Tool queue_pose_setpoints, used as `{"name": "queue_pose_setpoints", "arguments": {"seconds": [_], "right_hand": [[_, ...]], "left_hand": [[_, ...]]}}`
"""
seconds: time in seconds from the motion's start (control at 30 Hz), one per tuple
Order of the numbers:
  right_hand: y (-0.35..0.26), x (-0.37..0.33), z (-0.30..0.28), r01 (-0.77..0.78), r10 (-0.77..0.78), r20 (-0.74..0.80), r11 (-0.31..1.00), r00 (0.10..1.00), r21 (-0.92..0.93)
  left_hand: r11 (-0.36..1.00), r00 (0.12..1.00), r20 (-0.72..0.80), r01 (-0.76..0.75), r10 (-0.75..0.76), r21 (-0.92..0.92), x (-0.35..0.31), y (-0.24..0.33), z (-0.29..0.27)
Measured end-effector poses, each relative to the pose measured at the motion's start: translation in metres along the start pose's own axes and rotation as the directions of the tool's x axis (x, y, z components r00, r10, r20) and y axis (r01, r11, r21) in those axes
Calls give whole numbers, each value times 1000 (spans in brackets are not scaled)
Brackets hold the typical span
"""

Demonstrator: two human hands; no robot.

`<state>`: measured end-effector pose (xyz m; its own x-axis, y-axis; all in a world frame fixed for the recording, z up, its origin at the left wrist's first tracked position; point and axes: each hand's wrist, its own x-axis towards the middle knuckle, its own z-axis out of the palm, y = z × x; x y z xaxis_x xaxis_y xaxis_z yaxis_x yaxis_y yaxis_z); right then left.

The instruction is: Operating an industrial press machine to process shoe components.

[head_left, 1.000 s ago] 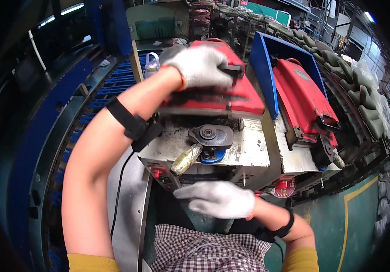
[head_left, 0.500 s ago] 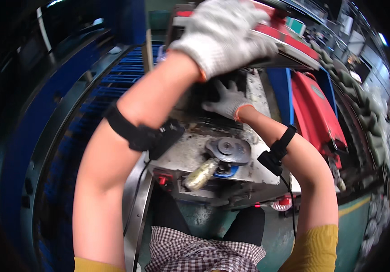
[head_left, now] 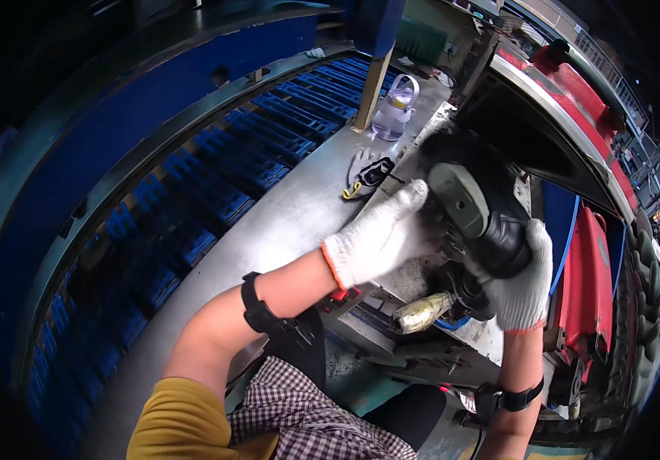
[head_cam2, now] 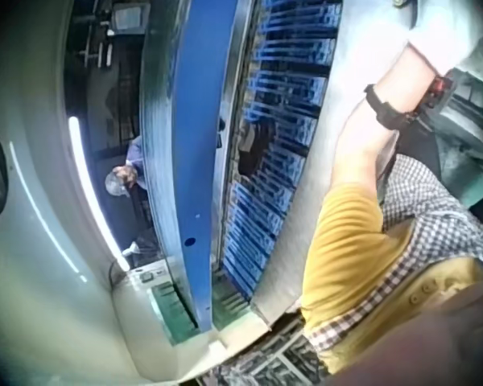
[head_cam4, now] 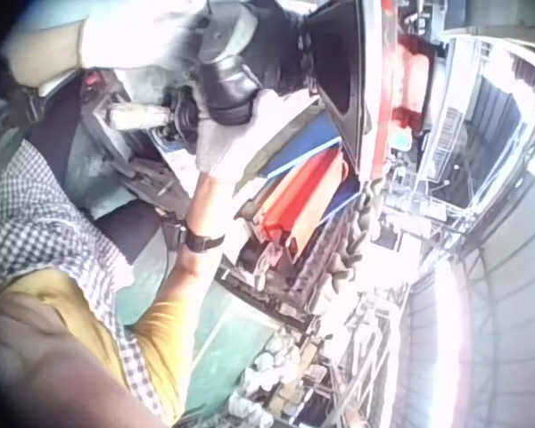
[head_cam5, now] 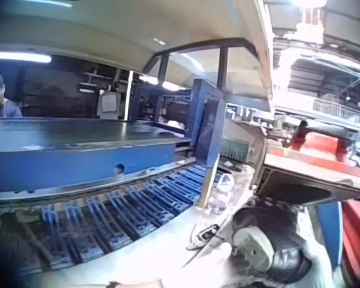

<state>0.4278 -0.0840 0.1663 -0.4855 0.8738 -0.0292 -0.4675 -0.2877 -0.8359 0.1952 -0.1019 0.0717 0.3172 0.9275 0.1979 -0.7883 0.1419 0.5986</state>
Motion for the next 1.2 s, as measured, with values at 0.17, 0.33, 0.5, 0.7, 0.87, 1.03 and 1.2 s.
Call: {"name": "queue_pose_setpoints", "arguments": {"seconds": [0.17,0.33,0.5,0.7,0.87,1.03,1.2], "right_hand": [[26,1,33,29,23,189,964,982,-266],[7,-31,11,509,-351,449,99,822,-855],[38,-84,-103,101,-622,261,-281,738,-954],[59,-98,-122,24,-575,267,-395,773,-918],[67,-110,-114,-189,-644,25,-261,764,-947],[68,-111,-131,-205,-609,78,-381,789,-901],[71,-102,-136,-226,-672,101,-382,734,-896]], "left_hand": [[931,921,-246,-340,301,-132,-38,18,68],[914,707,-624,-405,333,30,-62,67,6],[892,437,-779,-247,450,377,-33,132,-151],[766,348,-695,-120,629,632,-3,240,-322],[78,305,-244,469,920,880,40,236,-359],[26,282,-410,798,868,602,12,230,-376],[185,372,-579,704,726,685,-48,170,-304]]}}
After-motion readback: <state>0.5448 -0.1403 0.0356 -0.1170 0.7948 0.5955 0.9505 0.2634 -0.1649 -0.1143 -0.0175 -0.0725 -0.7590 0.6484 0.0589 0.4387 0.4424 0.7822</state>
